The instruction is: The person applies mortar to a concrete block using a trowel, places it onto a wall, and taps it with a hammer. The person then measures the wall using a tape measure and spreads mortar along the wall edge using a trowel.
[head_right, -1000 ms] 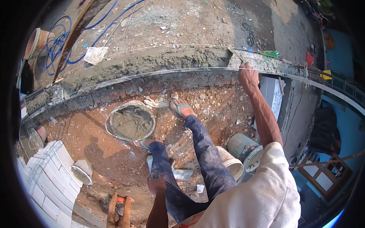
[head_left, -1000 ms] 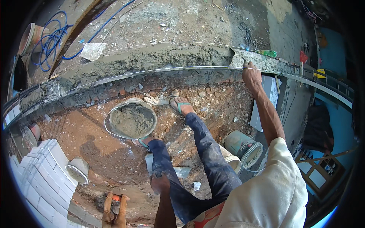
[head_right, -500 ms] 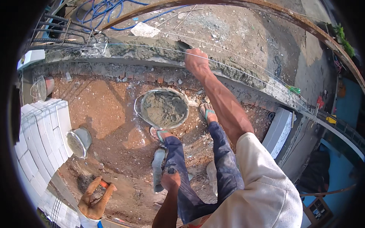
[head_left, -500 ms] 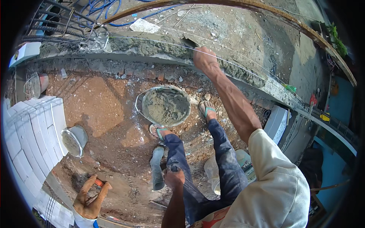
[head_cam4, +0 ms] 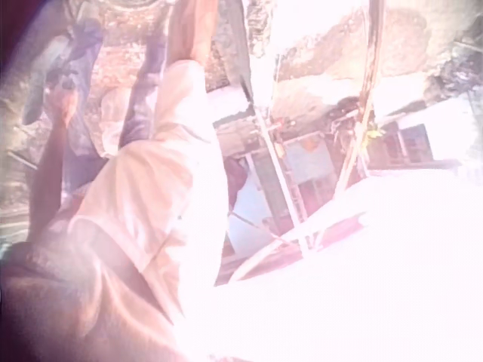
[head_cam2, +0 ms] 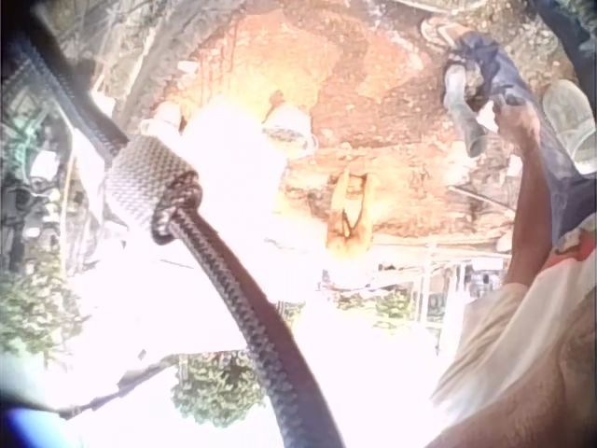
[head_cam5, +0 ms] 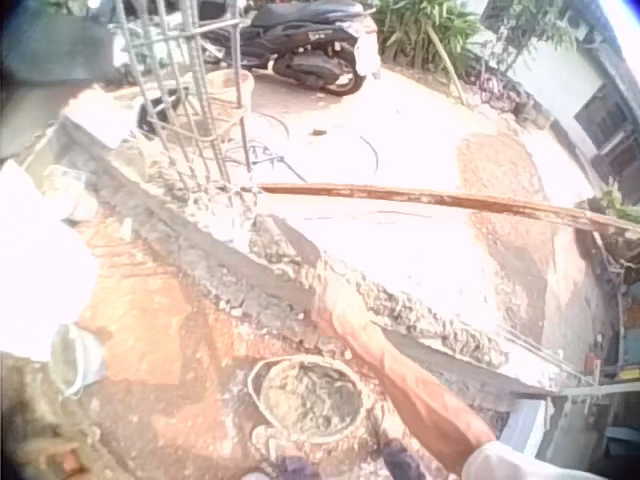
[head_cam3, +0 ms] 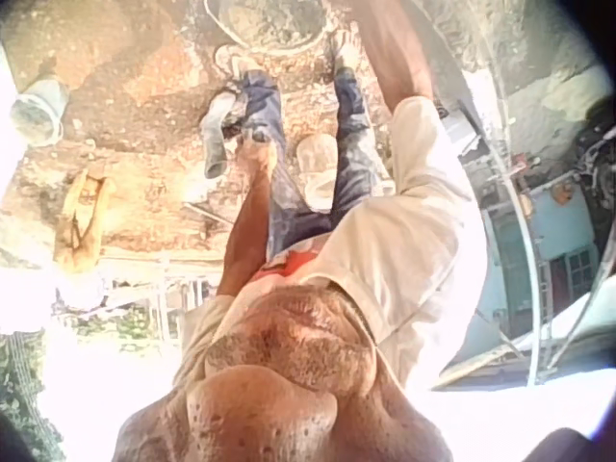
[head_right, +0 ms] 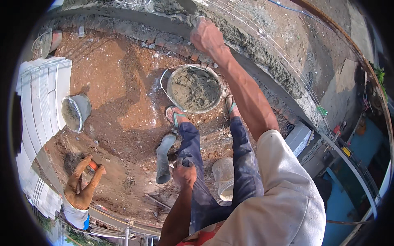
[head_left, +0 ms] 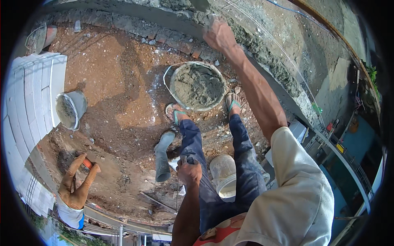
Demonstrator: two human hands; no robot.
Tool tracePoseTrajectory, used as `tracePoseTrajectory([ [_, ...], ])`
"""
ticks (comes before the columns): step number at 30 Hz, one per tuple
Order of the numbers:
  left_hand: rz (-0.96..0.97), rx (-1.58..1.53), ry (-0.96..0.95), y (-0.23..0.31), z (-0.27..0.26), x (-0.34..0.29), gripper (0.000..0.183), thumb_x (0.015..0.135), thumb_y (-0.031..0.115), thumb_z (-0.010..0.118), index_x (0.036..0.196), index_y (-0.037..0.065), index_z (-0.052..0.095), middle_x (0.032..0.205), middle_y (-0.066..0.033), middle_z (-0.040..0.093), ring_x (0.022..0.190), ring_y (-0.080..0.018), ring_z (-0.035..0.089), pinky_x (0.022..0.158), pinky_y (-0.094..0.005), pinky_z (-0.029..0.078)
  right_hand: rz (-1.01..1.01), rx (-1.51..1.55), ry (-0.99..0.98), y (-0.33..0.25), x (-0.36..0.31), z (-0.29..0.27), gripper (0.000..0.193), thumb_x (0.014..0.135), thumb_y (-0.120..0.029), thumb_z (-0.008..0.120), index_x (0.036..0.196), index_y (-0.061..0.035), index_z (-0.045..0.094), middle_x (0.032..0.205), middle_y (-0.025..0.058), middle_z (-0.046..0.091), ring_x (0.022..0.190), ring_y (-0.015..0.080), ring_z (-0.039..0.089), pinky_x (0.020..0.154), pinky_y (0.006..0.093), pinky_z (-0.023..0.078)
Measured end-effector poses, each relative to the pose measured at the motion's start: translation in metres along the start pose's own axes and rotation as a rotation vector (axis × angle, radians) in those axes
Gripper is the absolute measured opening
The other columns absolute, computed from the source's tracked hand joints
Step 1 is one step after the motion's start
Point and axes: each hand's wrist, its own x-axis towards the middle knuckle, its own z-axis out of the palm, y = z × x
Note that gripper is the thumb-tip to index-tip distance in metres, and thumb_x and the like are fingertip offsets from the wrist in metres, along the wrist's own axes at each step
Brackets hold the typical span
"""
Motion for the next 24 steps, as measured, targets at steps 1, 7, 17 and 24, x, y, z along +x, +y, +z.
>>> tracePoseTrajectory([
  [1, -0.041, 0.003, -0.013, -0.012, 0.0, 0.001, 0.065, 0.085, 0.042, 0.074, 0.136, 0.005, 0.063, 0.136, -0.0155, 0.064, 0.127, -0.0352, 0.061, 0.107, -0.0477, 0.051, -0.01, 0.112, -0.007, -0.011, -0.042, -0.004, 0.028, 0.093, -0.021, 0.063, 0.109, 0.0013, 0.064, 0.097, 0.0273, 0.072, 0.083, 0.043, 0.075, 0.073, 0.0503, 0.061],
  [7, -0.009, -0.022, 0.081, -0.027, 0.028, 0.008, 0.057, 0.079, 0.04, 0.072, 0.128, 0.014, 0.066, 0.131, -0.0099, 0.063, 0.116, -0.0342, 0.064, 0.097, -0.0501, 0.054, 0.214, 0.041, -0.598, -0.022, -0.213, -0.04, 0.026, 0.094, -0.022, 0.063, 0.107, -0.0009, 0.069, 0.1, 0.0278, 0.074, 0.091, 0.0424, 0.076, 0.076, 0.0518, 0.061],
  [17, 0.021, -0.112, 0.077, -0.048, 0.042, 0.006, 0.056, 0.082, 0.034, 0.073, 0.133, 0.012, 0.065, 0.136, -0.0102, 0.062, 0.121, -0.0351, 0.061, 0.099, -0.0501, 0.051, -0.202, -0.332, -1.158, -0.034, -0.243, 0.133, 0.018, 0.092, -0.019, 0.069, 0.098, -0.0044, 0.078, 0.104, 0.0122, 0.078, 0.095, 0.0275, 0.078, 0.077, 0.0406, 0.064],
  [24, 0.041, -0.099, 0.063, -0.051, 0.029, 0.01, 0.056, 0.082, 0.034, 0.073, 0.133, 0.012, 0.064, 0.136, -0.01, 0.062, 0.123, -0.0353, 0.06, 0.101, -0.0507, 0.05, 0.189, 0.258, -0.844, -0.036, -0.298, 0.183, 0.023, 0.091, -0.024, 0.067, 0.081, -0.0051, 0.077, 0.076, 0.0116, 0.07, 0.076, 0.0309, 0.072, 0.069, 0.0472, 0.059],
])
